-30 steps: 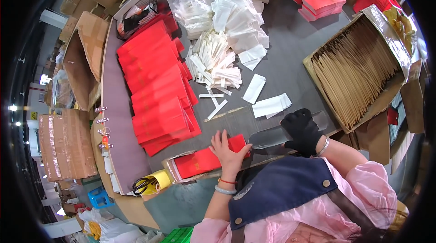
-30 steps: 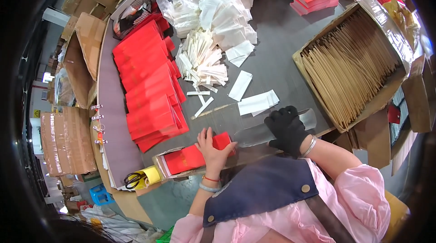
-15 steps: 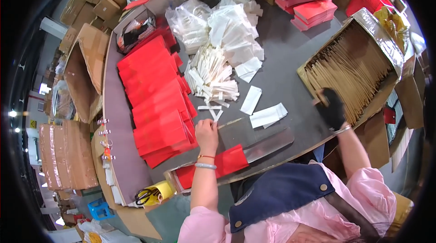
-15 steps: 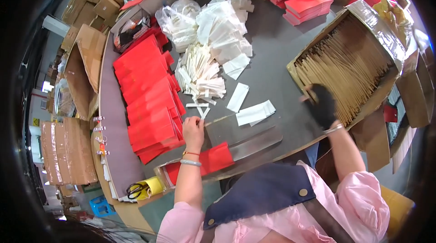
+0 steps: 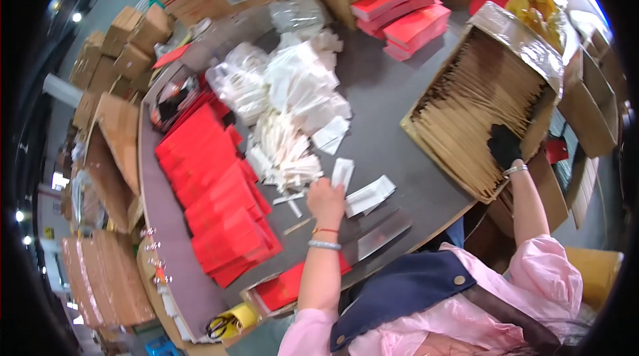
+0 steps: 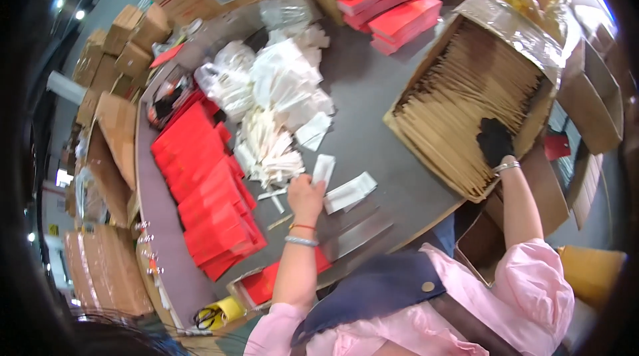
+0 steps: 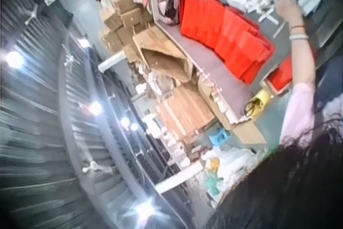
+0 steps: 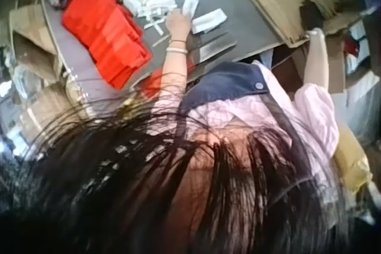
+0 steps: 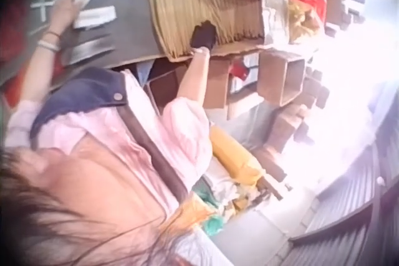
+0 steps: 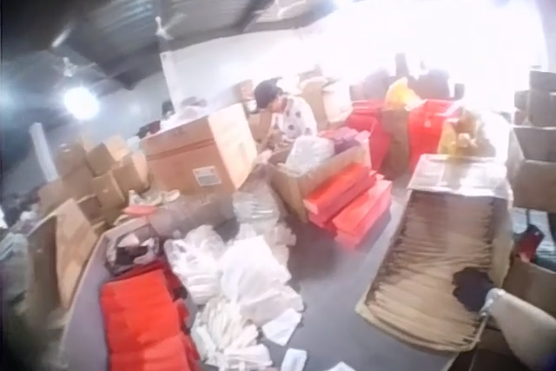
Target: Packaging pairs of wooden chopsticks into individual sleeves on a warehouse workbench.
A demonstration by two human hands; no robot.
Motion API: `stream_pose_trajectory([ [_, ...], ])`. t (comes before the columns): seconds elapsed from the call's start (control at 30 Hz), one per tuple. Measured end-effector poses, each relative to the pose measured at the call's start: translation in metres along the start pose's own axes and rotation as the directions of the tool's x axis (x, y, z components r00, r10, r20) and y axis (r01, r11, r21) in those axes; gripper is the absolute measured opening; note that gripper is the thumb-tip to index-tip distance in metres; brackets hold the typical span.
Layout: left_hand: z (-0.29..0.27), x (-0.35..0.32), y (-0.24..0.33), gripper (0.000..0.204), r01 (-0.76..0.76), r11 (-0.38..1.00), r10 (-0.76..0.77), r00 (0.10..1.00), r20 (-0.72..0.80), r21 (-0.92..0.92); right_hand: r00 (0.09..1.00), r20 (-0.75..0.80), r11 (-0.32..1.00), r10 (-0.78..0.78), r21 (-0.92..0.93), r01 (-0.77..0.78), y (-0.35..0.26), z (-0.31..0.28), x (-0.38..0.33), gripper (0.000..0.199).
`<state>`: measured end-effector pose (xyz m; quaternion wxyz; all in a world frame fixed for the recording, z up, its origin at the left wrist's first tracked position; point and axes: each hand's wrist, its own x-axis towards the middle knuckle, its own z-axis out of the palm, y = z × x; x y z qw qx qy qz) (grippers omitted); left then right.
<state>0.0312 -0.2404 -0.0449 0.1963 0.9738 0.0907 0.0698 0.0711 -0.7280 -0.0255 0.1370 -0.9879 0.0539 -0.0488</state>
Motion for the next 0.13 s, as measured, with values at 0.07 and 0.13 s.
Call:
stream_pose_trajectory([
  [0.07, 0.002, 0.003, -0.003, 0.027, -0.010, 1.000, 0.011, 0.998, 0.054, -0.029, 0.999, 0.037, 0.998, 0.034, 0.057, -0.036, -0.017, -0.014, 0.000, 0.027],
  [0.13, 0.002, 0.010, -0.003, 0.031, 0.024, 0.998, -0.016, 0.990, 0.143, -0.059, 0.995, 0.066, 0.996, 0.078, 0.025, -0.080, -0.018, -0.018, 0.005, 0.028],
])
